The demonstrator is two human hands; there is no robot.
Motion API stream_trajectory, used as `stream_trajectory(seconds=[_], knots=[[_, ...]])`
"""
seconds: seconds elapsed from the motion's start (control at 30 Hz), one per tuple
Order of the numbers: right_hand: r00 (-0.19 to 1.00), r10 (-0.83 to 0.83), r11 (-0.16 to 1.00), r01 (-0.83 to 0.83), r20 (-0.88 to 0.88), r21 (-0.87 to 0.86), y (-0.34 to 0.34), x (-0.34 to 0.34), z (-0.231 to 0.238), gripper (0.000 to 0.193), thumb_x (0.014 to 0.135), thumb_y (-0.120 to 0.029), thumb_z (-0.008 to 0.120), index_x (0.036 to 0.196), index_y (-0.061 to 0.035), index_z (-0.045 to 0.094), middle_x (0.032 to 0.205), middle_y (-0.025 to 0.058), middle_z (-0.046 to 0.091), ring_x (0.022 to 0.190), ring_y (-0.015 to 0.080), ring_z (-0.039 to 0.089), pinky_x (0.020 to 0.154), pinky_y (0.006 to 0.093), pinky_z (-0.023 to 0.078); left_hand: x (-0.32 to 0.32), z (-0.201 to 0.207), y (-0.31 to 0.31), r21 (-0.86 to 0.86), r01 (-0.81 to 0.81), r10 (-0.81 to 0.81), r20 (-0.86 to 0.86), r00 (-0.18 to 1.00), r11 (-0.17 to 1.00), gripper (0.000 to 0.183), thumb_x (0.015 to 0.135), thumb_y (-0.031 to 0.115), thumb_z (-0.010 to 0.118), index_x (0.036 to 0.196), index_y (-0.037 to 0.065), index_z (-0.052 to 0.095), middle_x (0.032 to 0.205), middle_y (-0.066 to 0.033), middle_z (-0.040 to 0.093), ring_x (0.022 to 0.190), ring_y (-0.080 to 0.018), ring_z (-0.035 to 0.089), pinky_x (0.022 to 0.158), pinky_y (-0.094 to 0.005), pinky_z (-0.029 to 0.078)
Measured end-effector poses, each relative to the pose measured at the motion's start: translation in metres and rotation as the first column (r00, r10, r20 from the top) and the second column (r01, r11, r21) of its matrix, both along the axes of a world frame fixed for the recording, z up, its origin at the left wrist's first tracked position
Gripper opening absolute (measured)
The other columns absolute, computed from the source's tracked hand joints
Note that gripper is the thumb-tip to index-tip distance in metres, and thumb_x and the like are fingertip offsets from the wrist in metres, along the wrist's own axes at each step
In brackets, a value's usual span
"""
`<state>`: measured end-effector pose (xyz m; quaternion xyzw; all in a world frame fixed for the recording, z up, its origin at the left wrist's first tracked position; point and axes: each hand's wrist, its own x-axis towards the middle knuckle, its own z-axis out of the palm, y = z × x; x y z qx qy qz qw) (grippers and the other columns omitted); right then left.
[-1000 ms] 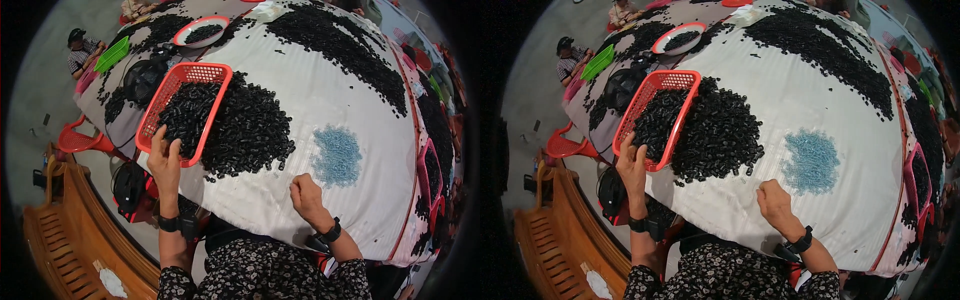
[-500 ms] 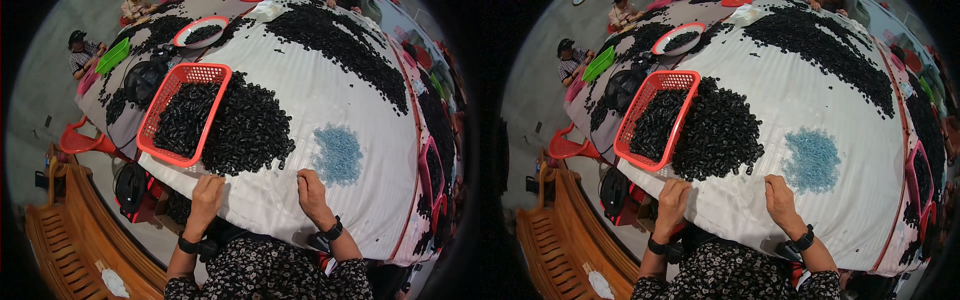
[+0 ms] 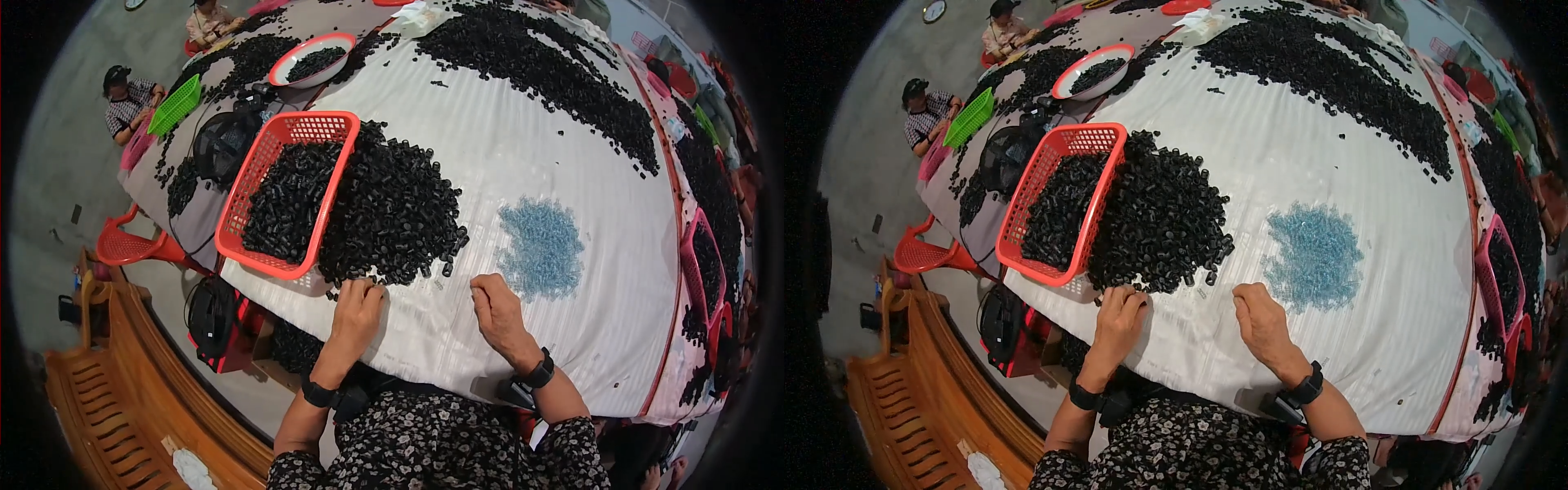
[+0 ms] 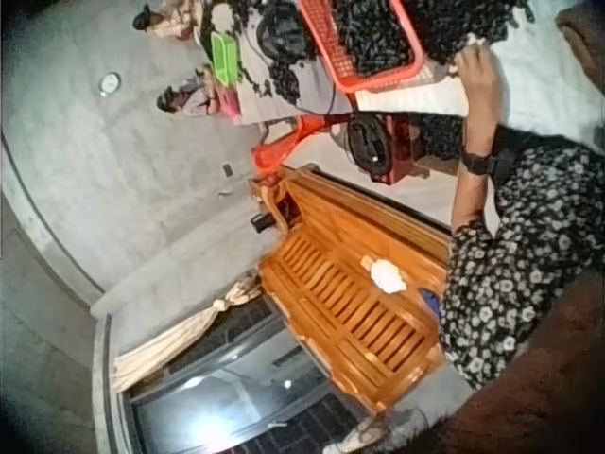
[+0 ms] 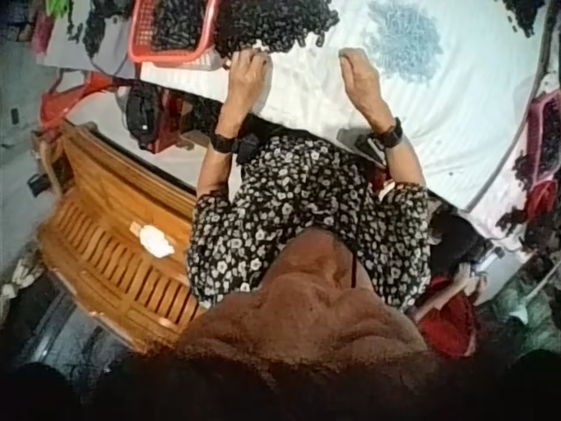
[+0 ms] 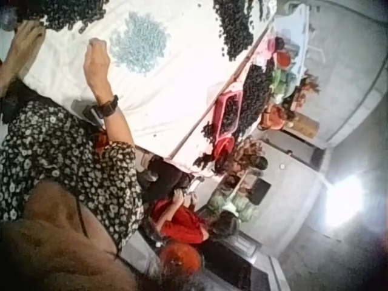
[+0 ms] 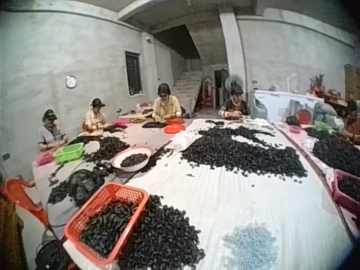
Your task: Sorting small black plastic shoe components into piles on a shared table.
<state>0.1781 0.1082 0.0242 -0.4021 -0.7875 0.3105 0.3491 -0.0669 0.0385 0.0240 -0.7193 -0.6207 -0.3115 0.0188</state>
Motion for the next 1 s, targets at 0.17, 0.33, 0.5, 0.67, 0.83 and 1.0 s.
stream_trajectory(seconds=[0.17,0.33,0.5,0.67,0.83,1.0], knots=[[0.997,-0.04,0.991,0.031,-0.062,-0.127,-0.002,0.0,0.0,0.009,0.085,-0.004,0.058,0.093,-0.0008,0.053,0.081,0.0125,0.053,0.063,0.024,0.055,0.057,0.0331,0.045,-0.003,-0.001,-0.007,-0.002,-0.037,0.037,-0.038,0.999,0.999,0.026,0.066,-0.005,0.068,0.09,0.0,0.06,0.09,-0.0111,0.054,0.08,-0.0299,0.051,0.068,-0.0374,0.043],[0.99,-0.086,0.981,0.064,-0.113,-0.184,-0.002,0.001,-0.003,0.01,0.084,-0.006,0.062,0.087,-0.0018,0.053,0.072,0.0086,0.049,0.057,0.0154,0.047,0.052,0.0274,0.04,-0.002,0.002,-0.009,-0.013,-0.069,0.068,-0.067,0.995,0.998,0.025,0.065,-0.003,0.069,0.088,0.002,0.059,0.091,-0.0102,0.055,0.082,-0.0292,0.051,0.071,-0.0388,0.041],[0.961,-0.171,0.941,0.093,-0.218,-0.324,-0.003,0.002,-0.01,0.01,0.084,-0.007,0.062,0.084,-0.0027,0.054,0.069,0.0037,0.047,0.058,0.0088,0.043,0.053,0.0242,0.038,-0.001,-0.003,-0.006,0.016,-0.058,0.06,-0.119,0.991,0.998,0.024,0.065,-0.001,0.068,0.085,0.003,0.056,0.091,-0.0092,0.055,0.083,-0.028,0.05,0.073,-0.0389,0.039],[0.909,-0.224,0.957,0.137,-0.352,-0.254,0.0,0.001,-0.02,0.007,0.084,-0.006,0.062,0.085,-0.0031,0.055,0.069,0.0003,0.046,0.059,0.0077,0.042,0.054,0.0232,0.036,-0.005,-0.003,-0.005,0.107,0.002,0.013,-0.139,0.99,0.994,0.025,0.066,-0.003,0.066,0.086,0.003,0.052,0.093,-0.0096,0.056,0.083,-0.0276,0.051,0.074,-0.0384,0.039],[0.905,-0.198,0.973,0.135,-0.375,-0.189,0.001,-0.001,-0.022,0.005,0.086,-0.006,0.06,0.087,-0.0035,0.056,0.07,-0.0011,0.046,0.059,0.0063,0.042,0.053,0.0224,0.035,0.001,0.021,-0.011,0.158,0.071,-0.095,0.149,0.984,0.985,0.017,0.076,-0.003,0.063,0.089,0.002,0.052,0.085,-0.0105,0.058,0.071,-0.0256,0.056,0.065,-0.0344,0.044],[0.867,-0.232,0.866,-0.022,-0.441,-0.499,-0.014,-0.015,0.006,0.005,0.088,-0.006,0.058,0.092,-0.0031,0.056,0.072,-0.0024,0.05,0.057,0.0043,0.043,0.053,0.0191,0.036,0.011,0.031,-0.016,0.02,0.067,-0.064,0.656,0.752,0.998,0.008,0.086,0.003,0.059,0.092,0.0,0.053,0.076,-0.0089,0.06,0.06,-0.0161,0.057,0.053,-0.0258,0.045]])
